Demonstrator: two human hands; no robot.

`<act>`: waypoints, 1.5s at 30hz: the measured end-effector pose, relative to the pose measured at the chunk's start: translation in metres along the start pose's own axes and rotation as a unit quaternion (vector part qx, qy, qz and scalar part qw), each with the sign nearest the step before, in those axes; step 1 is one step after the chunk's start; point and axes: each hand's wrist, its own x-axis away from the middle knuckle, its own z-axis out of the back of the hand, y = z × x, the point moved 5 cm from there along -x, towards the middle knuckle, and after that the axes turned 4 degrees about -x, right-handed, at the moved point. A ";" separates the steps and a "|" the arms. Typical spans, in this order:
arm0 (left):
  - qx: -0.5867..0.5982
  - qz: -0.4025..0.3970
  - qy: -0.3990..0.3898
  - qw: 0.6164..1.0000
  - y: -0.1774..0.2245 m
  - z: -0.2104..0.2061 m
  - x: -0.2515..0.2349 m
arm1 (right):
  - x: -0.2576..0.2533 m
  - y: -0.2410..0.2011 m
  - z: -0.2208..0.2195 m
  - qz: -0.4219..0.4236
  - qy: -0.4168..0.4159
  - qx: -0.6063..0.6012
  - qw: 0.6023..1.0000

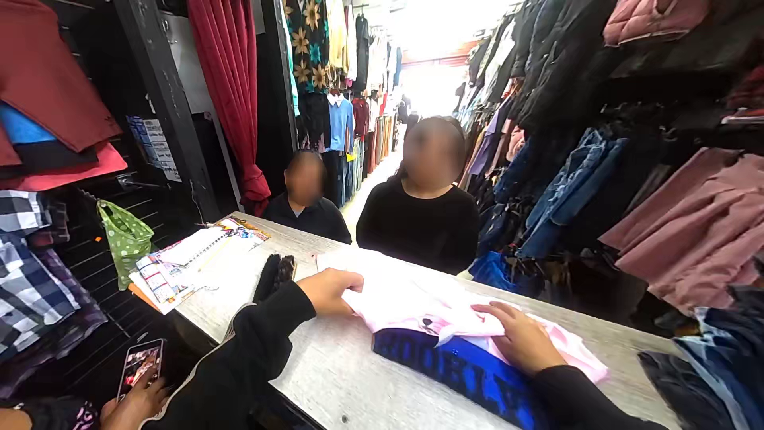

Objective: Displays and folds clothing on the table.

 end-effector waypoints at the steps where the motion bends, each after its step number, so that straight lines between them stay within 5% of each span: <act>1: 0.018 0.012 0.006 1.000 -0.002 -0.001 0.004 | -0.001 -0.006 -0.006 0.018 -0.005 -0.008 1.000; 8: 0.048 -0.034 0.110 0.992 -0.022 0.005 0.036 | -0.002 -0.084 -0.043 0.079 -0.055 -0.048 0.994; 13: 0.047 -0.035 0.159 0.986 -0.038 0.019 0.063 | -0.009 -0.086 -0.048 0.124 -0.065 -0.096 0.986; 20: 0.147 0.006 0.221 0.964 -0.053 0.053 0.080 | -0.032 -0.074 0.040 0.074 -0.010 -0.167 0.983; 30: 0.161 -0.008 0.379 0.911 -0.040 0.178 0.048 | -0.089 -0.111 0.172 0.050 0.008 -0.299 0.953; 36: 0.143 -0.016 0.376 0.915 -0.022 0.233 0.039 | -0.103 -0.131 0.238 0.083 0.118 -0.194 0.970; 41: 0.160 -0.024 0.370 0.915 -0.007 0.234 0.041 | -0.085 -0.133 0.255 0.095 0.188 -0.167 0.963; 45: 0.140 -0.023 0.341 0.929 0.003 0.195 0.041 | -0.060 -0.126 0.233 0.097 0.174 -0.186 0.962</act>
